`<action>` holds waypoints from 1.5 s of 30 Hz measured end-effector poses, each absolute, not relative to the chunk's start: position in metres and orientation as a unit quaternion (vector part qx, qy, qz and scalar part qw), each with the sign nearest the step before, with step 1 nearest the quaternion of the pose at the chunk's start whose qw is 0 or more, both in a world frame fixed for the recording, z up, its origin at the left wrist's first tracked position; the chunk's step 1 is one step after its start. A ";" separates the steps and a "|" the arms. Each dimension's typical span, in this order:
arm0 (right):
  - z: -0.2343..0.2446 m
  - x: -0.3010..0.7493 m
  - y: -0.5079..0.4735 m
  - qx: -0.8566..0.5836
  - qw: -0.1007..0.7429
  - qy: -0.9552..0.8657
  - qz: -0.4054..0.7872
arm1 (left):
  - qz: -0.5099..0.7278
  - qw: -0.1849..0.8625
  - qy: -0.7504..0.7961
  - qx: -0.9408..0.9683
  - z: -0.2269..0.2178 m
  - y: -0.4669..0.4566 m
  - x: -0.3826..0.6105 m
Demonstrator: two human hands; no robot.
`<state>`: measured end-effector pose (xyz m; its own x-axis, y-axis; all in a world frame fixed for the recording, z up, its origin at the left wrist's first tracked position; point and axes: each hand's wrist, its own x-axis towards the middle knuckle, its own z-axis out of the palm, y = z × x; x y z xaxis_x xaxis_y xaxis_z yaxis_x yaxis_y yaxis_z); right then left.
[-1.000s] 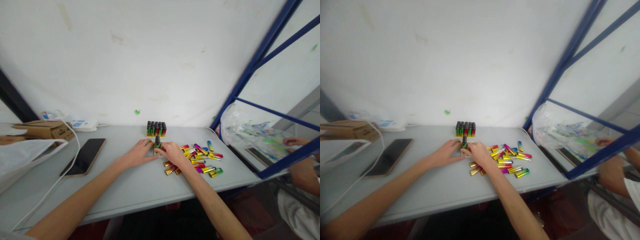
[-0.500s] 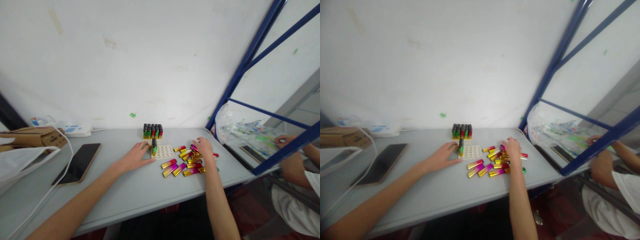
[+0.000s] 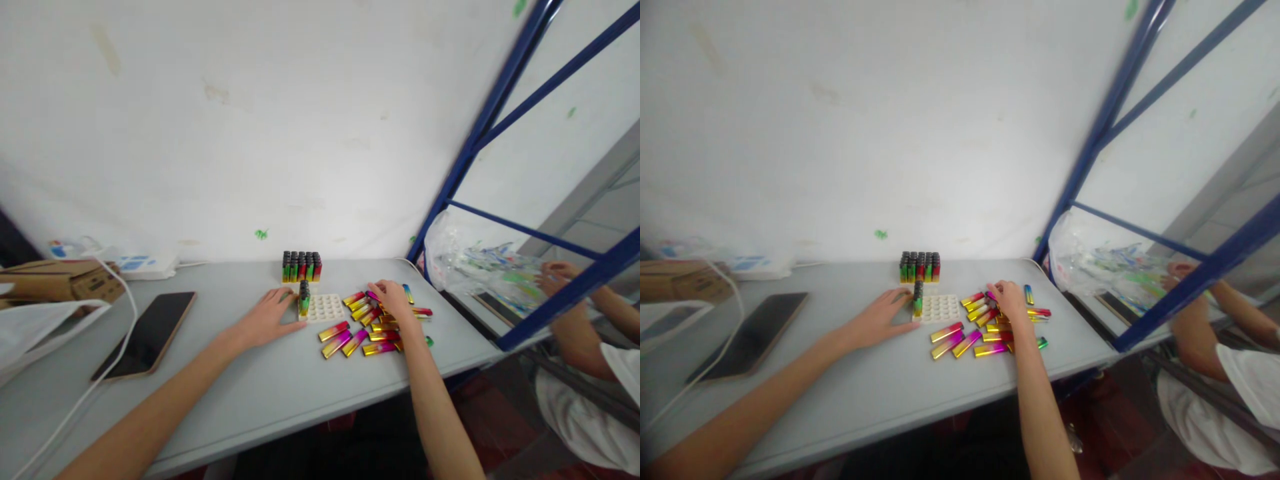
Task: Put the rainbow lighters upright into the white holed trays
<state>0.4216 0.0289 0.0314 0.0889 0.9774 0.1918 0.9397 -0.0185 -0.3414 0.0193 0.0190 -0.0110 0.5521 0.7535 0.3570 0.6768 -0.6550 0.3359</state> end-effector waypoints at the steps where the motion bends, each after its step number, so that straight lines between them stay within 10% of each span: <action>1: 0.031 0.423 0.028 -0.709 0.195 -0.675 0.061 | 0.242 0.080 0.407 0.877 -0.011 0.019 0.019; 11: 0.039 0.412 0.030 -0.652 0.291 -0.699 0.049 | 0.236 0.083 0.406 0.879 -0.008 0.017 0.021; 19: 0.040 0.353 0.025 -0.461 0.513 -0.635 0.349 | 0.247 0.077 0.402 0.878 -0.013 0.018 0.019; 45: 0.033 0.288 0.006 -0.426 0.399 -0.797 0.155 | 0.240 0.084 0.399 0.881 -0.005 0.011 0.022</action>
